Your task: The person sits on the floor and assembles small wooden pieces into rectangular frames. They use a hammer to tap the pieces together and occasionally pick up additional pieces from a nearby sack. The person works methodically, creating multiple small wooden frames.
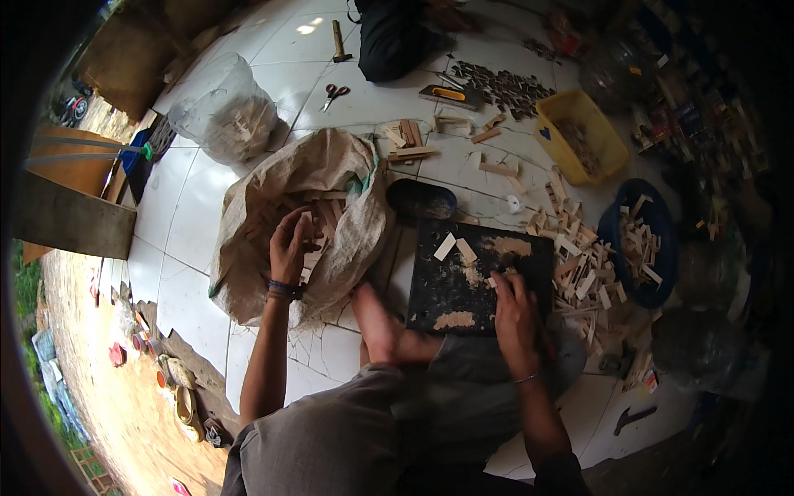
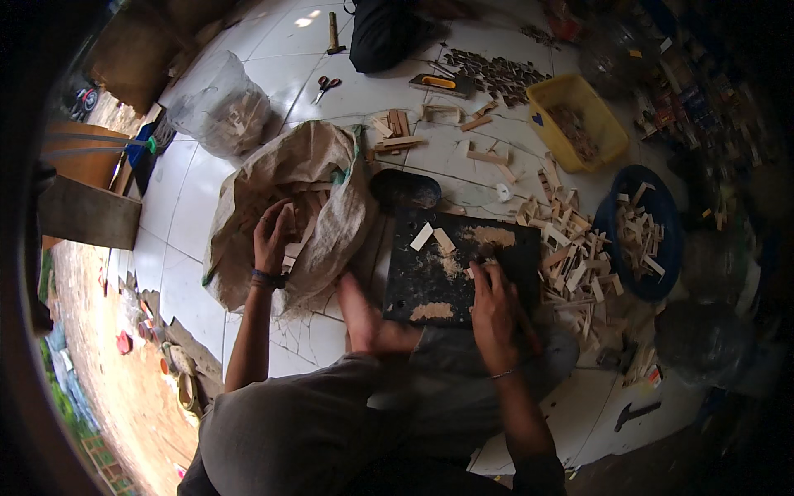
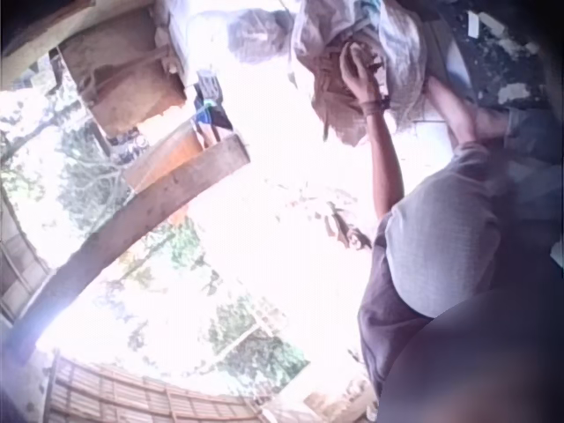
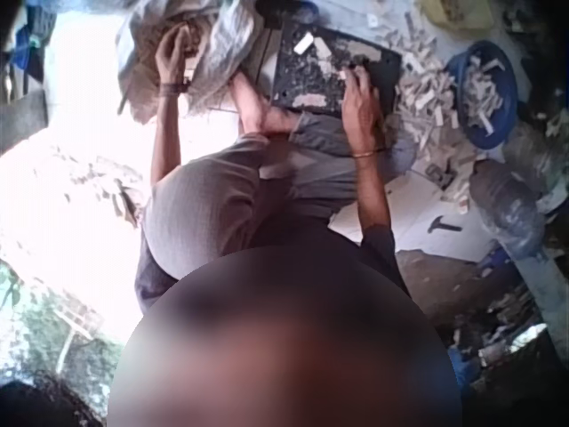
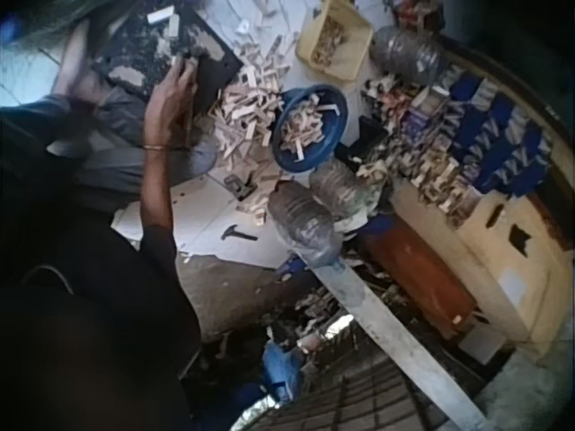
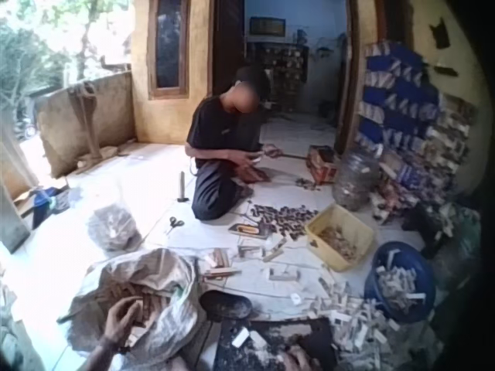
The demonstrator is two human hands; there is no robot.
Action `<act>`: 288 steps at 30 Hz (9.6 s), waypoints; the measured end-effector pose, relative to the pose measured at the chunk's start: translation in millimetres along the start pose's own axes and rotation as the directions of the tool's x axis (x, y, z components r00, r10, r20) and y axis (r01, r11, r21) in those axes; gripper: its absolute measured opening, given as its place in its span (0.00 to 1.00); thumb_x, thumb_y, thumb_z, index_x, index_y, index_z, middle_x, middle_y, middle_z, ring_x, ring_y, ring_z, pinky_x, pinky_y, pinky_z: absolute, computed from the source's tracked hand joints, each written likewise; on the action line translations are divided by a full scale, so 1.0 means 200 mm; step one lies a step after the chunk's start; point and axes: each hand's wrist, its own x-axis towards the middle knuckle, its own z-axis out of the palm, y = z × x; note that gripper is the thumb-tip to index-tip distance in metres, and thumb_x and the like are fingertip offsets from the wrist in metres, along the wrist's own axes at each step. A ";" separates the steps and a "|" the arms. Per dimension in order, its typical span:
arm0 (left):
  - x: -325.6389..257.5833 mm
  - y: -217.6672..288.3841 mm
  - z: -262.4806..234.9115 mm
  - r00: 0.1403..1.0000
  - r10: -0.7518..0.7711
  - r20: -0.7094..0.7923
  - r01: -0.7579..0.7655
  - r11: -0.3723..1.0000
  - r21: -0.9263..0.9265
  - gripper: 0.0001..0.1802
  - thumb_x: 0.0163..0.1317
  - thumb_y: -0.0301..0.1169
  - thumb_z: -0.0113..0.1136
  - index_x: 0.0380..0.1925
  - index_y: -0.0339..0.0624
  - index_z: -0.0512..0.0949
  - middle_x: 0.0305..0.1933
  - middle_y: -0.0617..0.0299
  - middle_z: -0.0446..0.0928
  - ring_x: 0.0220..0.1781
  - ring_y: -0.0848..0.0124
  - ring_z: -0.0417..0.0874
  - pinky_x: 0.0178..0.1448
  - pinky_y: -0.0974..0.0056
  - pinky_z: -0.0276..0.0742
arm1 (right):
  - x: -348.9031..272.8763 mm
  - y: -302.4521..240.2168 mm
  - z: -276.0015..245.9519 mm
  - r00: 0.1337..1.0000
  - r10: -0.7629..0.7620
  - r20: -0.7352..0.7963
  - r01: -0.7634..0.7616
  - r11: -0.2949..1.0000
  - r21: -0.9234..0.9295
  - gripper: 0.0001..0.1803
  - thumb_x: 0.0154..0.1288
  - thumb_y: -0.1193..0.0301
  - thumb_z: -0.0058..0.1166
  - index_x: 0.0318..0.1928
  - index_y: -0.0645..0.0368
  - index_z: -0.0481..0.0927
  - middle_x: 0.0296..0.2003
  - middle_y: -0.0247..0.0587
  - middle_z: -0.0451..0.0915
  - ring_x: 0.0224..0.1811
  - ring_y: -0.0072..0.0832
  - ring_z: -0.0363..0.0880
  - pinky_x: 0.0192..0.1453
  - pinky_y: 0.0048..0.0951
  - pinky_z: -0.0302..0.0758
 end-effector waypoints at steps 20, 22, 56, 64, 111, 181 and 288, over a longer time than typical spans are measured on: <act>-0.10 0.08 0.22 0.988 -0.117 0.099 0.137 0.961 -0.238 0.24 0.73 0.31 0.65 0.66 0.40 0.74 0.51 0.61 0.80 0.49 0.73 0.84 0.53 0.66 0.85 | 0.36 -0.22 0.04 0.973 -0.229 -0.031 0.220 0.878 0.426 0.11 0.73 0.75 0.57 0.53 0.59 0.82 0.41 0.45 0.83 0.44 0.40 0.84 0.46 0.37 0.79; -0.08 0.08 0.17 0.988 -0.143 0.050 0.151 0.952 -0.264 0.23 0.72 0.31 0.66 0.65 0.40 0.74 0.51 0.61 0.80 0.49 0.73 0.84 0.53 0.65 0.86 | 0.39 -0.22 0.07 0.970 -0.238 -0.047 0.234 0.871 0.432 0.12 0.73 0.76 0.55 0.54 0.59 0.82 0.42 0.46 0.83 0.44 0.40 0.85 0.46 0.37 0.79; 0.25 -0.28 -0.18 0.989 0.124 0.075 -0.130 0.519 0.845 0.25 0.62 0.44 0.67 0.52 0.39 0.82 0.46 0.41 0.85 0.47 0.41 0.85 0.50 0.45 0.81 | 0.35 -0.11 0.10 0.995 -0.023 -0.097 0.037 0.989 0.140 0.23 0.70 0.66 0.63 0.63 0.55 0.77 0.47 0.42 0.81 0.53 0.41 0.80 0.61 0.45 0.70; 0.09 -0.52 -0.13 0.986 0.106 0.130 -0.165 0.479 0.862 0.24 0.59 0.44 0.71 0.49 0.39 0.85 0.48 0.42 0.85 0.52 0.41 0.82 0.57 0.46 0.78 | 0.38 -0.08 0.07 0.996 -0.002 -0.088 0.024 0.966 0.256 0.16 0.66 0.70 0.65 0.52 0.61 0.83 0.40 0.45 0.84 0.44 0.43 0.84 0.52 0.40 0.77; 0.10 -0.19 -0.08 0.986 -0.164 0.008 0.144 0.842 -0.521 0.22 0.82 0.37 0.50 0.72 0.51 0.65 0.64 0.55 0.78 0.59 0.61 0.86 0.58 0.53 0.86 | 0.30 -0.17 0.12 0.990 -0.083 -0.110 0.088 0.995 0.043 0.31 0.66 0.52 0.67 0.61 0.57 0.76 0.58 0.50 0.75 0.63 0.48 0.75 0.69 0.52 0.66; -0.63 0.19 0.62 0.813 -0.144 0.565 0.282 0.945 -0.165 0.09 0.72 0.28 0.66 0.47 0.39 0.77 0.43 0.69 0.80 0.45 0.85 0.78 0.49 0.75 0.74 | -0.04 -0.34 0.10 0.868 0.359 0.342 -0.384 0.051 0.922 0.14 0.74 0.67 0.64 0.51 0.64 0.80 0.42 0.34 0.84 0.43 0.16 0.79 0.48 0.20 0.76; -0.43 0.24 0.66 0.624 -0.175 0.761 0.772 0.289 -0.566 0.29 0.80 0.32 0.51 0.77 0.43 0.60 0.67 0.60 0.76 0.53 0.73 0.81 0.56 0.67 0.80 | -0.14 -0.13 -0.01 0.972 0.237 -0.010 -0.187 0.794 0.578 0.17 0.69 0.75 0.63 0.57 0.61 0.79 0.51 0.42 0.84 0.52 0.35 0.84 0.58 0.35 0.77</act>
